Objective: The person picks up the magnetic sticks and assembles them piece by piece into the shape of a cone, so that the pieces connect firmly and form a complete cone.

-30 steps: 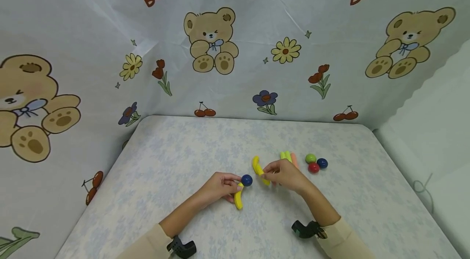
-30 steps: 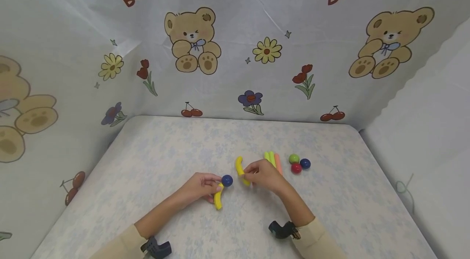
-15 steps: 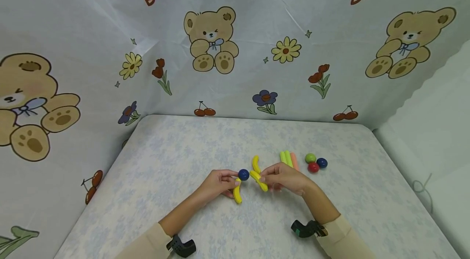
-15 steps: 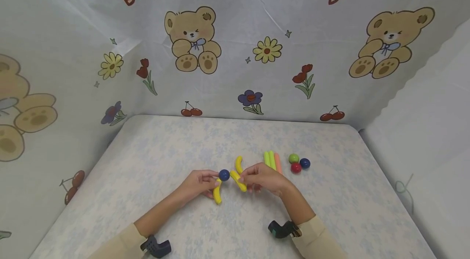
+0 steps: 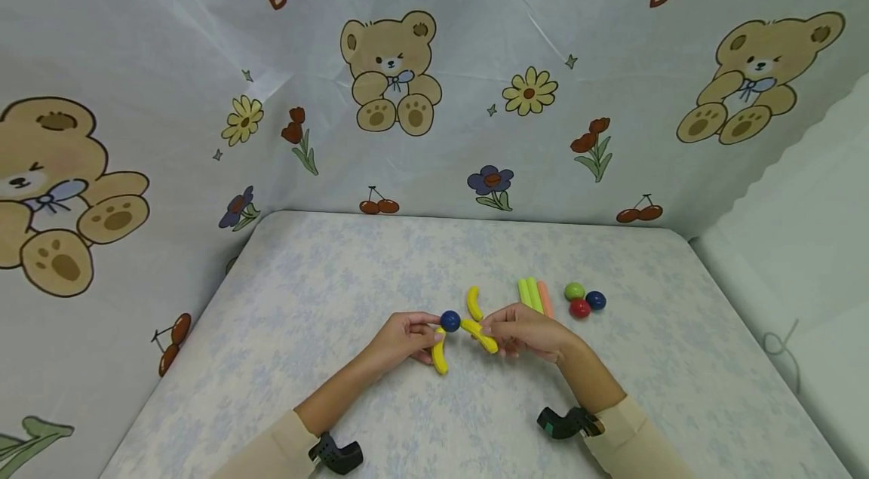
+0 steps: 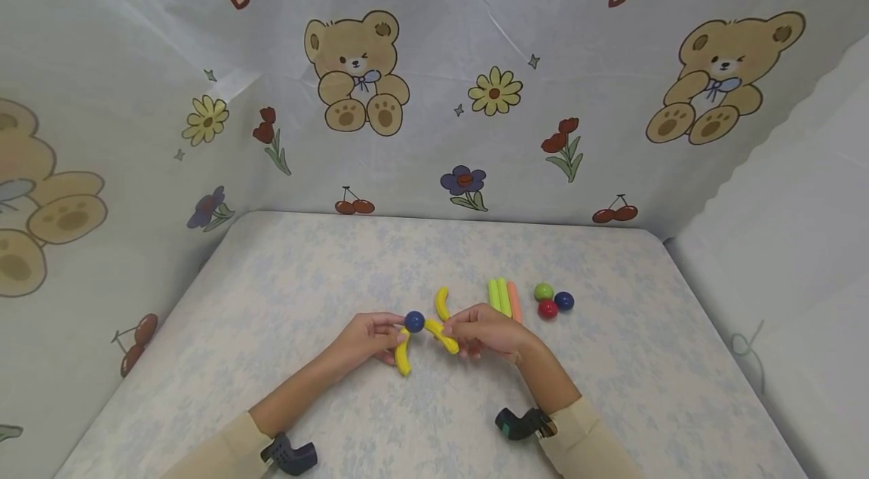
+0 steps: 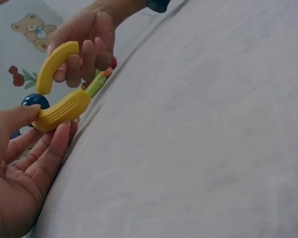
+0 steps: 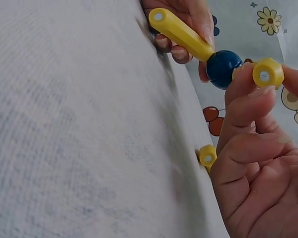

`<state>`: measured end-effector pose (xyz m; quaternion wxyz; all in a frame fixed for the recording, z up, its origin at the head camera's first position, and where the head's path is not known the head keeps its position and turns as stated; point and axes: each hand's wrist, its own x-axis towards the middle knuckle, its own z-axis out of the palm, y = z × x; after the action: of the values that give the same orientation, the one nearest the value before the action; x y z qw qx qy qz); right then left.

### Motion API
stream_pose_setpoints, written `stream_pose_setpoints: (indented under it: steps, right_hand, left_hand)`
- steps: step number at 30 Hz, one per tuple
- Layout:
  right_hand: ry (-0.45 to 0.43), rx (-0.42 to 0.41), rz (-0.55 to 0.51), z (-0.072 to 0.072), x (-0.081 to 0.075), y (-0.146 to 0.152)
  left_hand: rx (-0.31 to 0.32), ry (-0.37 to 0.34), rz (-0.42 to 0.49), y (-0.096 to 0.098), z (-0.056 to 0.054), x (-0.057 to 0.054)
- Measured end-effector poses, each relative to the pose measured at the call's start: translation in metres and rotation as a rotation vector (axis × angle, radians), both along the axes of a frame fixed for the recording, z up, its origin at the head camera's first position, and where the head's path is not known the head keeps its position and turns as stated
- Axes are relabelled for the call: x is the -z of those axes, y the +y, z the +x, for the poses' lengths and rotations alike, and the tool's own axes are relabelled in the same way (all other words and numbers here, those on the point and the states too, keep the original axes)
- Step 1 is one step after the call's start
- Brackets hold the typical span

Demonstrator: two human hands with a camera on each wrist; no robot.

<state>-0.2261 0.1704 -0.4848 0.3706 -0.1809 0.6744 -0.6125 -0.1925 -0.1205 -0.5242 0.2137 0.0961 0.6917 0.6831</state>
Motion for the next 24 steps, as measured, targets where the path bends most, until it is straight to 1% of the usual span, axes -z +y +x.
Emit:
stream_pose_setpoints:
  steps: [3,7,10,12,16,21,24]
  right_hand:
    - [-0.024,-0.029,-0.050,-0.0011,0.0025,0.0013]
    - [-0.075,-0.047,-0.101,-0.0018,0.0037,0.0013]
    - [-0.092,-0.049,-0.113,-0.0021,0.0035,0.0006]
    - [-0.085,-0.044,-0.107,-0.0024,0.0032,-0.0002]
    - [-0.041,0.003,-0.046,-0.0018,0.0013,-0.0017]
    - [0.069,0.102,0.095,0.0012,-0.0013,-0.0057]
    - [0.137,0.138,0.168,0.0028,-0.0011,-0.0084]
  left_hand:
    - [0.009,0.007,-0.001,-0.0004,0.0001,0.0005]
    - [0.018,0.015,0.001,-0.0010,0.0001,0.0013]
    - [0.020,0.019,-0.001,-0.0013,-0.0001,0.0016]
    - [0.020,0.024,-0.001,-0.0014,-0.0003,0.0018]
    - [0.018,0.033,-0.005,-0.0009,-0.0001,0.0012]
    - [0.002,0.031,-0.015,-0.0007,0.0007,0.0011]
    - [-0.002,0.035,-0.024,-0.0006,0.0012,0.0008]
